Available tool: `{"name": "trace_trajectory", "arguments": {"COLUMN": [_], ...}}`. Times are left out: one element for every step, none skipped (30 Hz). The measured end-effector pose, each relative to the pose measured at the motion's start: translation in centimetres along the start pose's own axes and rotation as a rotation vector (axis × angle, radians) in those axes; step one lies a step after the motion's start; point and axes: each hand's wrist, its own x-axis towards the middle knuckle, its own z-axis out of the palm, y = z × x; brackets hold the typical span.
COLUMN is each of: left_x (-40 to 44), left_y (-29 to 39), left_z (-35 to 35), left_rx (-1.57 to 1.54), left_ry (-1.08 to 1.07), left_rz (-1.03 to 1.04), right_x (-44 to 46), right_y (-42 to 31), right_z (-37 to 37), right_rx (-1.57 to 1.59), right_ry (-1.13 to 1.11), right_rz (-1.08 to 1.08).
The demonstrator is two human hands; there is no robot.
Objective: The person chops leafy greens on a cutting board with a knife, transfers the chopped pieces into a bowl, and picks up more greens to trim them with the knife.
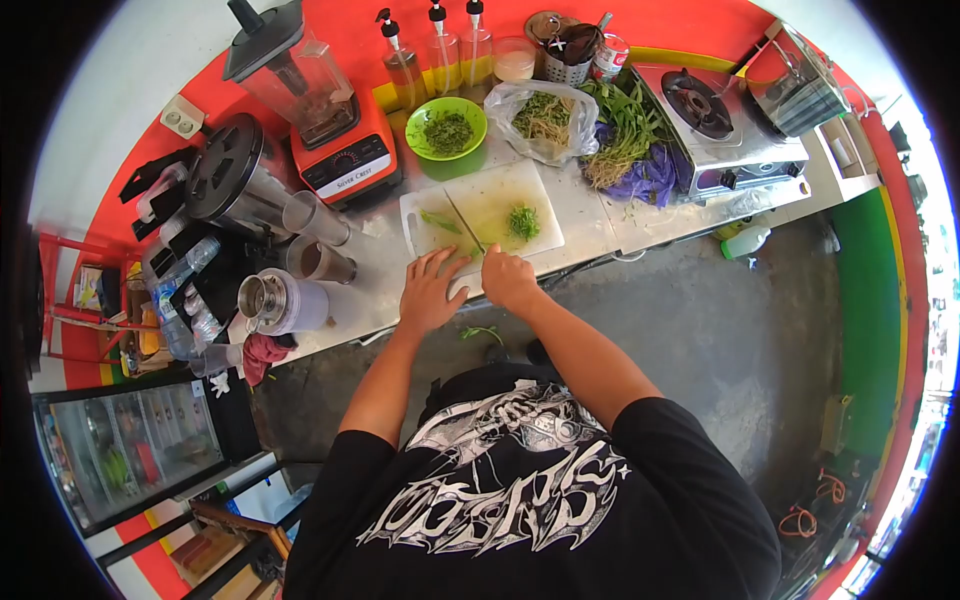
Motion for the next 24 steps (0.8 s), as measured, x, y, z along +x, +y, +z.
{"name": "trace_trajectory", "arguments": {"left_x": [0.0, 0.0, 0.1, 0.1, 0.1, 0.1, 0.1, 0.1, 0.0, 0.0, 0.1, 0.2, 0.1, 0.1, 0.1, 0.1, 0.1, 0.0, 0.0, 0.1, 0.1, 0.1, 0.1, 0.1], "left_y": [0.0, 0.1, 0.0, 0.0, -0.1, 0.0, 0.0, 0.1, 0.1, 0.2, 0.3, 0.2, 0.2, 0.2, 0.2, 0.2, 0.1, 0.1, 0.2, 0.1, 0.1, 0.2, 0.3, 0.3], "left_z": [-0.1, -0.1, -0.1, -0.1, -0.1, -0.1, -0.1, -0.2, -0.3, -0.3, -0.4, -0.4, -0.3, -0.2, -0.2, -0.3, -0.3, -0.3, -0.3, -0.3, -0.4, -0.4, -0.4, -0.4], "left_rx": [-0.003, -0.006, -0.007, -0.016, -0.023, -0.022, -0.021, -0.019, -0.016, -0.018, -0.020, -0.018, -0.016, -0.017, -0.018, -0.019, -0.018, -0.015, -0.026, -0.036, -0.031, -0.024, -0.017, -0.016], "left_ry": [0.006, 0.013, 0.018, 0.017, 0.016, 0.019, 0.017, 0.014, 0.012, 0.012, 0.014, 0.015, 0.008, 0.003, 0.011, 0.007, 0.000, 0.004, 0.012, 0.021, 0.022, 0.012, 0.000, -0.002], "left_rz": [0.002, 0.001, -0.004, 0.000, 0.004, -0.001, -0.006, -0.009, -0.010, -0.006, -0.002, 0.000, -0.005, -0.014, -0.019, -0.016, -0.011, -0.014, -0.009, -0.003, -0.003, -0.006, -0.009, -0.008], "right_x": [-0.3, -0.6, -1.0, -1.6, -1.7, -1.6, -1.5, -1.4, -1.0, -0.3, 0.2, 0.3, 0.5, 0.6, 0.4, -0.2, -0.7, -0.9, -1.1, -0.9, -0.5, 0.2, 0.6, 0.7], "right_y": [0.0, 0.0, -0.1, -0.1, 0.0, -0.2, -0.3, -0.5, -0.4, -0.3, -0.2, -0.1, 0.1, 0.2, 0.2, -0.1, -0.3, -0.3, -0.4, -0.4, -0.5, -0.5, -0.5, -0.5], "right_z": [-0.2, -0.4, 0.2, 1.2, 1.8, 1.7, 1.7, 1.6, 1.4, 0.9, 0.6, 0.4, 0.3, 0.2, 0.3, 0.5, 0.7, 1.0, 1.3, 1.5, 1.2, 0.8, 0.5, 0.5], "right_rx": [0.006, 0.010, 0.004, 0.034, 0.066, 0.063, 0.055, 0.050, 0.053, 0.055, 0.056, 0.057, 0.082, 0.104, 0.096, 0.099, 0.105, 0.103, 0.108, 0.114, 0.117, 0.099, 0.081, 0.084], "right_ry": [-0.027, -0.054, -0.055, -0.059, -0.062, -0.063, -0.065, -0.066, -0.066, -0.054, -0.040, -0.037, -0.052, -0.070, -0.069, -0.070, -0.072, -0.070, -0.063, -0.054, -0.051, -0.060, -0.069, -0.069], "right_rz": [-0.001, -0.004, -0.008, 0.040, 0.088, 0.083, 0.075, 0.068, 0.066, 0.041, 0.015, 0.015, 0.009, 0.003, -0.002, 0.020, 0.043, 0.038, 0.047, 0.055, 0.051, 0.036, 0.022, 0.022]}}
